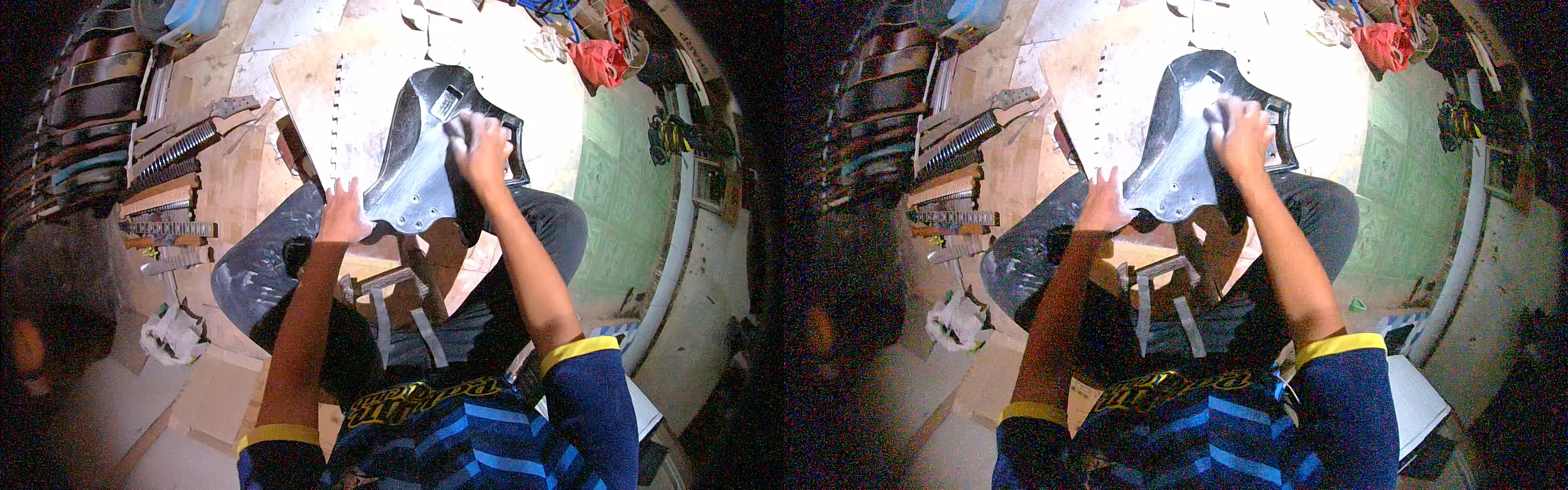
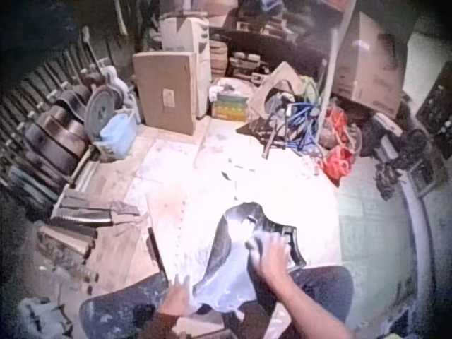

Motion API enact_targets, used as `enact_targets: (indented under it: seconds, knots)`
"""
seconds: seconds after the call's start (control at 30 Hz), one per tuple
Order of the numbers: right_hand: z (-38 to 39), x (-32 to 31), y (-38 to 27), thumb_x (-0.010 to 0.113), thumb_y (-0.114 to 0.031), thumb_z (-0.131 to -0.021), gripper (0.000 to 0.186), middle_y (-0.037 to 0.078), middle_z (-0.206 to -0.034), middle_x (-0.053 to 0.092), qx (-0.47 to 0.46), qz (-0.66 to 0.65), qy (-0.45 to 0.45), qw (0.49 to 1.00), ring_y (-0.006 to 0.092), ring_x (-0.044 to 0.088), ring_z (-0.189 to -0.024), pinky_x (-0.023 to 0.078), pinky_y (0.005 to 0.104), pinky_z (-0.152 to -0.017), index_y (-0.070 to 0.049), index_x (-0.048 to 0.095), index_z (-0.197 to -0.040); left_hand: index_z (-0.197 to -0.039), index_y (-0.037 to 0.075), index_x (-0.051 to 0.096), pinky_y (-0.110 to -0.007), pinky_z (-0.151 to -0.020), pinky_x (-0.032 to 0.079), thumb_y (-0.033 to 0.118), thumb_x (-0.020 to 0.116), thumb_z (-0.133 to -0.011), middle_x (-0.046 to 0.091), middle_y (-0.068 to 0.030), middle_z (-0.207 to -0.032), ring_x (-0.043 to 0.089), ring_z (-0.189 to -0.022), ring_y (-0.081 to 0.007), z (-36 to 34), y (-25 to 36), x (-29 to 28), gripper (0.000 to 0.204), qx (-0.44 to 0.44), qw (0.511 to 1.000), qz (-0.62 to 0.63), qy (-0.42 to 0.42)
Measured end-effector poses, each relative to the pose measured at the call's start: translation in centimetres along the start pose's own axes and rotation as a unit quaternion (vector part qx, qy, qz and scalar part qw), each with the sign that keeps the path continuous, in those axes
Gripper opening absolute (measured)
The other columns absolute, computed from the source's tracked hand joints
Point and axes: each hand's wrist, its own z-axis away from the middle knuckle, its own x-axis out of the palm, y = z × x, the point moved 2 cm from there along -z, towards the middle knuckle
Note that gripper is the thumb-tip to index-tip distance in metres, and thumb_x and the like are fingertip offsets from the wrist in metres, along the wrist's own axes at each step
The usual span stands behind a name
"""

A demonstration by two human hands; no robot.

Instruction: The person sands a black guitar body and a pickguard using a sanding block and wipes the surfaces with a cloth.

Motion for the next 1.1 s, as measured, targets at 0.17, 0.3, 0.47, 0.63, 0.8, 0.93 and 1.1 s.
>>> enact_targets:
  seconds: [0.17,0.3,0.47,0.63,0.8,0.93,1.1]
  knots:
    - [10.8,4.2,-6.1,0.065,-0.027,-0.086,0.041,0.019,-0.121,0.059,-0.084,0.038,-0.168,0.982,0.0389,0.055,-0.117,0.041,0.058,-0.1,-0.027,0.067,-0.128,-0.147,-0.001,0.036,-0.057,-0.111,0.042,0.012,0.085,-0.061,0.038,-0.0406,-0.144,0.042,-0.131,-0.0597,0.0,-0.6,0.8,0.1,-0.01,1.0,-0.001,0.013]
    - [8.3,2.5,-5.3,0.072,-0.023,-0.08,0.04,0.017,-0.117,0.06,-0.178,-0.012,-0.155,0.972,0.0374,0.055,-0.113,0.044,0.0559,-0.091,-0.023,0.068,-0.119,-0.152,0.001,0.031,-0.056,-0.113,0.041,0.019,0.09,-0.062,0.034,-0.0391,-0.149,0.037,-0.138,-0.0568,0.2,-1.5,0.5,0.109,-0.029,0.999,-0.029,0.017]
    - [-6.2,-1.8,7.1,0.076,-0.03,-0.086,0.048,0.02,-0.123,0.059,0.091,0.035,-0.011,0.995,0.0402,0.054,-0.12,0.046,0.0554,-0.099,-0.015,0.062,-0.129,-0.15,-0.007,0.029,-0.053,-0.115,0.04,0.036,0.094,-0.061,0.038,-0.04,-0.147,0.042,-0.136,-0.0537,-0.3,0.4,0.3,0.118,-0.013,0.998,-0.065,-0.002]
    - [-6.6,-8.6,6.2,0.079,-0.027,-0.085,0.062,0.022,-0.13,0.061,0.016,-0.151,0.13,0.98,0.0359,0.058,-0.121,0.048,0.0458,-0.101,-0.003,0.056,-0.137,-0.141,0.001,0.047,-0.05,-0.101,0.051,0.035,0.093,-0.064,0.054,-0.029,-0.136,0.057,-0.122,-0.0447,0.9,0.7,-3.1,0.096,-0.034,0.991,-0.125,0.041]
    - [-1.5,-12.7,6.2,0.078,-0.02,-0.088,0.065,0.019,-0.125,0.065,0.109,-0.485,0.101,0.862,0.0224,0.062,-0.114,0.049,0.0353,-0.098,0.002,0.05,-0.142,-0.143,0.0,0.049,-0.053,-0.108,0.042,0.024,0.074,-0.078,0.055,-0.0234,-0.14,0.053,-0.127,-0.0431,1.5,-1.1,-3.8,0.074,-0.043,0.987,-0.068,0.138]
    - [-0.8,-14.2,7.6,0.072,-0.011,-0.09,0.06,0.017,-0.122,0.065,0.207,-0.593,0.113,0.77,0.0209,0.064,-0.11,0.052,0.0328,-0.094,0.003,0.048,-0.143,-0.15,-0.01,0.037,-0.058,-0.123,0.014,0.051,0.059,-0.09,0.04,-0.0314,-0.154,0.029,-0.148,-0.0451,1.6,0.9,0.3,0.089,-0.069,0.966,-0.141,0.207]
    - [-0.6,-14.3,8.5,0.073,-0.008,-0.089,0.057,0.016,-0.119,0.064,0.219,-0.633,0.161,0.725,0.019,0.064,-0.105,0.053,0.0311,-0.088,0.004,0.05,-0.139,-0.15,-0.012,0.038,-0.061,-0.123,0.002,0.066,0.046,-0.096,0.038,-0.0363,-0.153,0.027,-0.149,-0.0484,-2.8,10.4,2.6,0.095,-0.158,0.957,-0.134,0.205]
